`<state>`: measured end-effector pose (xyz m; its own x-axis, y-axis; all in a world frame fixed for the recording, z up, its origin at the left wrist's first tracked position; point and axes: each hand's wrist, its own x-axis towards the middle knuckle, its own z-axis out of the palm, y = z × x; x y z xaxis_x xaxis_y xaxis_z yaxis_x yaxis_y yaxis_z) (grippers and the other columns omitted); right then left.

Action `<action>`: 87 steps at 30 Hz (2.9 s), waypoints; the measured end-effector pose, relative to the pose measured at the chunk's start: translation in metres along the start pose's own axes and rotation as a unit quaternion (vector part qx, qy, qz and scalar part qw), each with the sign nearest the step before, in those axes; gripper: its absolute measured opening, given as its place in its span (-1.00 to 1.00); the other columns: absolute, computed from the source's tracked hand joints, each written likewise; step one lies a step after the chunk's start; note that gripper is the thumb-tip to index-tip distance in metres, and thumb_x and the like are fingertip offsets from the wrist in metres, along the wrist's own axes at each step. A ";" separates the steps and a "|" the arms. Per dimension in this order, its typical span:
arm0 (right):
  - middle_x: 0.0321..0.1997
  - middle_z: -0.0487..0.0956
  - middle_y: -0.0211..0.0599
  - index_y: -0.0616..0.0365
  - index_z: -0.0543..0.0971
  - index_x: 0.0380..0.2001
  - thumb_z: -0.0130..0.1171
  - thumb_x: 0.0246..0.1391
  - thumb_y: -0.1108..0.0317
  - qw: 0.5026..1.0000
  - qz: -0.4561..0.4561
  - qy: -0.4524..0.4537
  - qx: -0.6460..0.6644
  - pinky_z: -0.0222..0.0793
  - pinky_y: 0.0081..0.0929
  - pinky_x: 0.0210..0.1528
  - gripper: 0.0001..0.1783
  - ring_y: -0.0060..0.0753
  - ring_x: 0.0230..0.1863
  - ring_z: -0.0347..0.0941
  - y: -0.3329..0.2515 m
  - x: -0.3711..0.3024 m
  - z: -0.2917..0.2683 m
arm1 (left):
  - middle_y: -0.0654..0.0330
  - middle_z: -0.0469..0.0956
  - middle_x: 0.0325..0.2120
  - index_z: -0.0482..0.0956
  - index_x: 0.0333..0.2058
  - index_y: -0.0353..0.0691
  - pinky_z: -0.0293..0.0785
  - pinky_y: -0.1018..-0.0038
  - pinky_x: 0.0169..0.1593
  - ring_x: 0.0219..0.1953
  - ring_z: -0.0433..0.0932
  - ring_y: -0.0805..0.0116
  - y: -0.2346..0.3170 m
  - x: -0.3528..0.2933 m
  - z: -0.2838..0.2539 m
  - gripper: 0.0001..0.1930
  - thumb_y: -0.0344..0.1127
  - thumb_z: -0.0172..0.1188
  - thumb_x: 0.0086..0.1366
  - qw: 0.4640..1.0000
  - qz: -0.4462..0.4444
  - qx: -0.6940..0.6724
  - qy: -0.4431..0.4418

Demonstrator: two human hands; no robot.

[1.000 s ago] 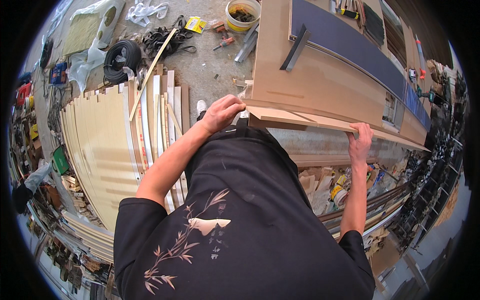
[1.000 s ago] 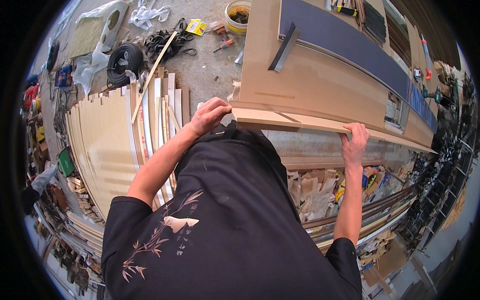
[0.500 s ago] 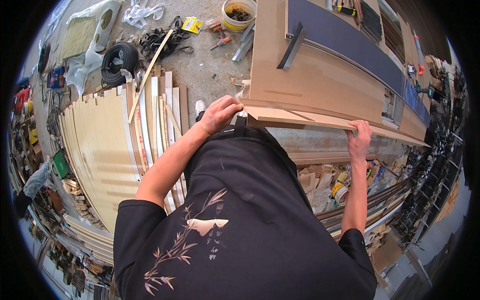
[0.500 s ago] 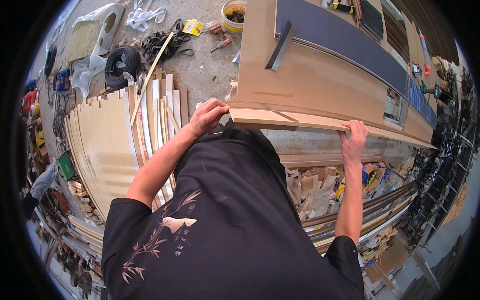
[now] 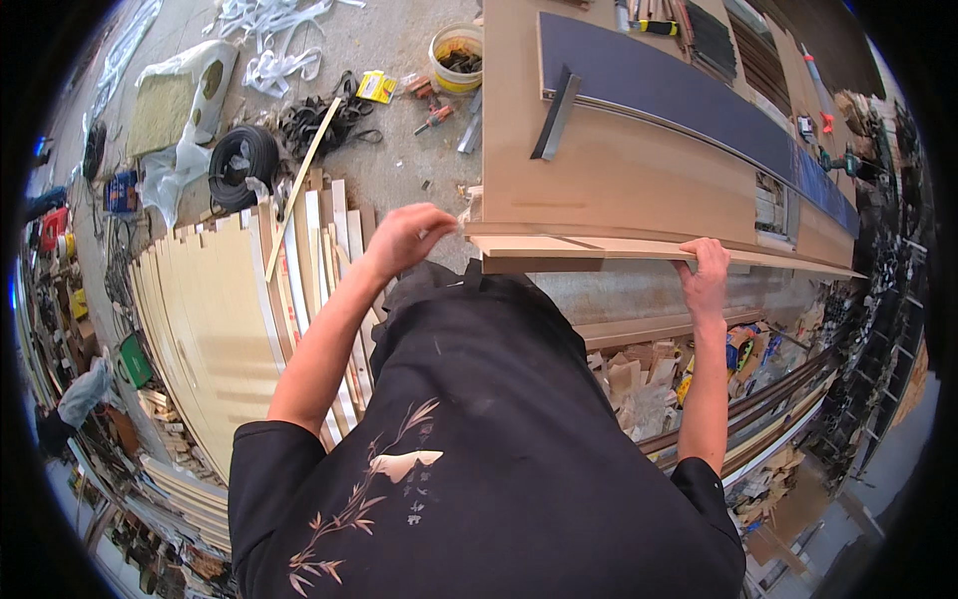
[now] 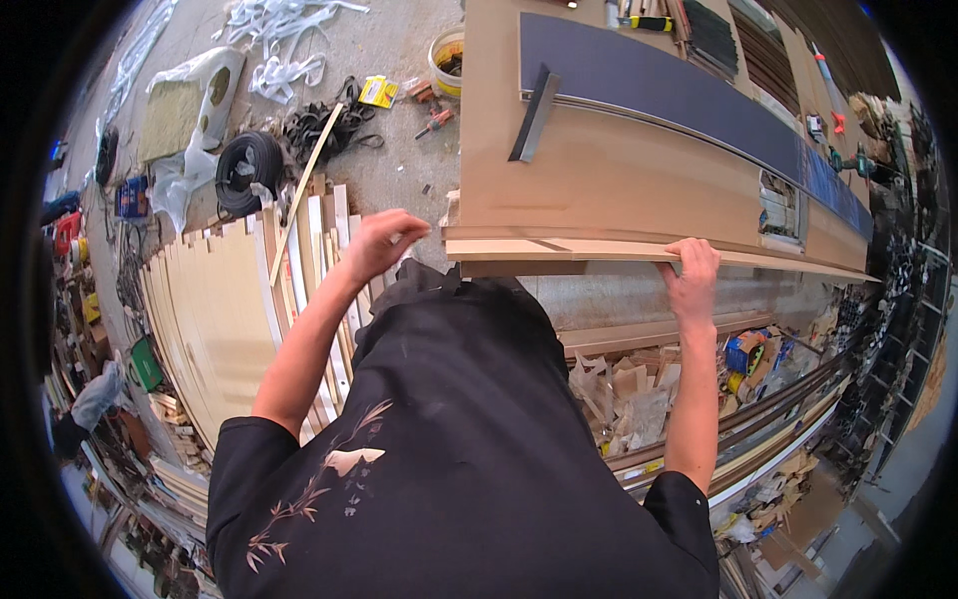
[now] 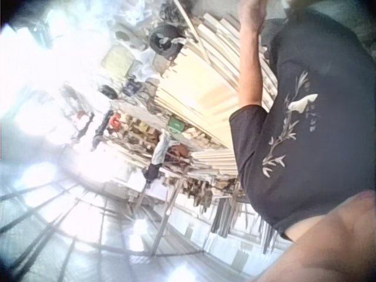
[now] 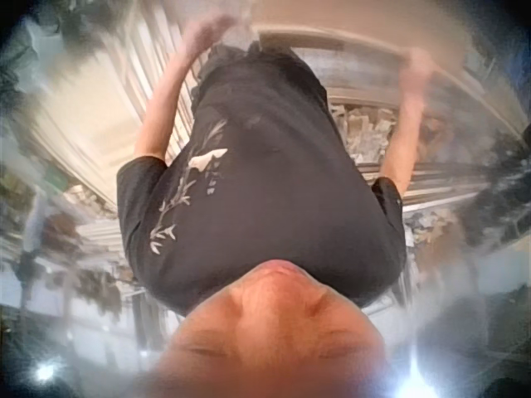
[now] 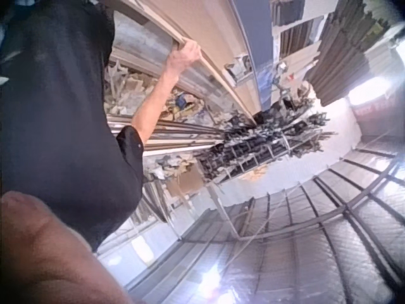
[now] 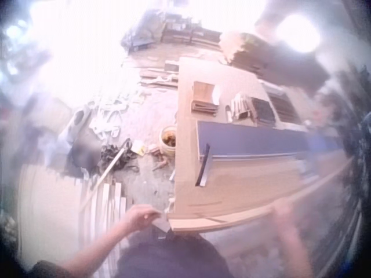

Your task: The person handles wooden boards and dark strips in a workshop, aligning and fitting the strips to the edges of the boards. They use scissors to trim a strip and repeatedly test the fit by placing the strip against the board edge. The person moves between the workbench and the floor, picking up and setting down materials.

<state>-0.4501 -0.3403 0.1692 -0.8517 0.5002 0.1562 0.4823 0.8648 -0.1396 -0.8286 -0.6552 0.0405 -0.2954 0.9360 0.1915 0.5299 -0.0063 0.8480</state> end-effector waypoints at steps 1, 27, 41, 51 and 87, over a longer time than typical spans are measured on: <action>-0.28 0.57 -0.34 0.08 0.55 -0.31 0.46 -0.08 0.27 1.000 -0.001 0.003 0.004 0.28 -0.19 0.03 -0.69 -0.14 -0.12 0.49 0.001 0.000 0.000 | 0.10 0.64 -0.52 0.71 -0.32 -0.27 0.56 0.40 -0.30 -0.42 0.67 0.27 -0.001 0.014 -0.003 -0.90 -0.36 0.38 0.29 0.998 -0.058 0.037 0.002; -0.15 0.59 -0.27 0.11 0.54 -0.21 0.49 -0.10 0.37 0.997 -0.019 0.077 -0.014 0.34 -0.18 0.10 -0.62 -0.09 0.01 0.51 0.006 -0.004 0.012 | 0.33 0.68 -0.49 0.73 -0.24 -0.31 0.44 0.59 -0.31 -0.43 0.51 0.64 0.015 0.072 -0.040 -0.81 -0.30 0.44 0.29 0.977 -0.159 -0.042 0.135; -0.30 0.55 -0.13 0.13 0.51 -0.35 0.56 -0.20 0.23 0.994 -0.009 0.108 -0.018 0.40 -0.09 -0.06 -0.57 0.07 -0.14 0.49 0.000 -0.003 0.006 | 0.15 0.78 -0.29 0.78 -0.25 -0.30 0.59 0.55 -0.18 -0.33 0.72 0.48 0.054 0.002 -0.022 -0.85 -0.50 0.48 0.18 0.977 0.143 0.155 0.021; -0.27 0.54 -0.07 0.17 0.50 -0.32 0.50 -0.10 0.07 0.992 -0.023 0.123 -0.022 0.41 -0.09 -0.05 -0.52 0.09 -0.11 0.48 0.010 -0.012 0.017 | 0.19 0.77 -0.45 0.79 -0.26 -0.21 0.58 0.58 -0.33 -0.45 0.73 0.51 0.054 0.005 -0.005 -0.81 -0.34 0.54 0.16 0.959 0.191 0.195 0.072; -0.19 0.55 0.07 0.27 0.50 -0.27 0.47 -0.05 0.15 0.998 0.037 0.029 -0.029 0.39 -0.04 0.05 -0.53 0.17 -0.01 0.48 0.006 0.013 0.002 | 0.20 0.77 -0.42 0.79 -0.20 -0.16 0.60 0.50 -0.30 -0.44 0.73 0.46 0.023 0.012 0.016 -0.81 -0.23 0.44 0.27 0.981 0.033 0.188 -0.028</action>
<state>-0.4589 -0.3282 0.1688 -0.8006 0.5631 0.2051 0.5559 0.8256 -0.0965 -0.8070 -0.6384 0.0542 -0.2117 0.9557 0.2044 0.8053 0.0521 0.5906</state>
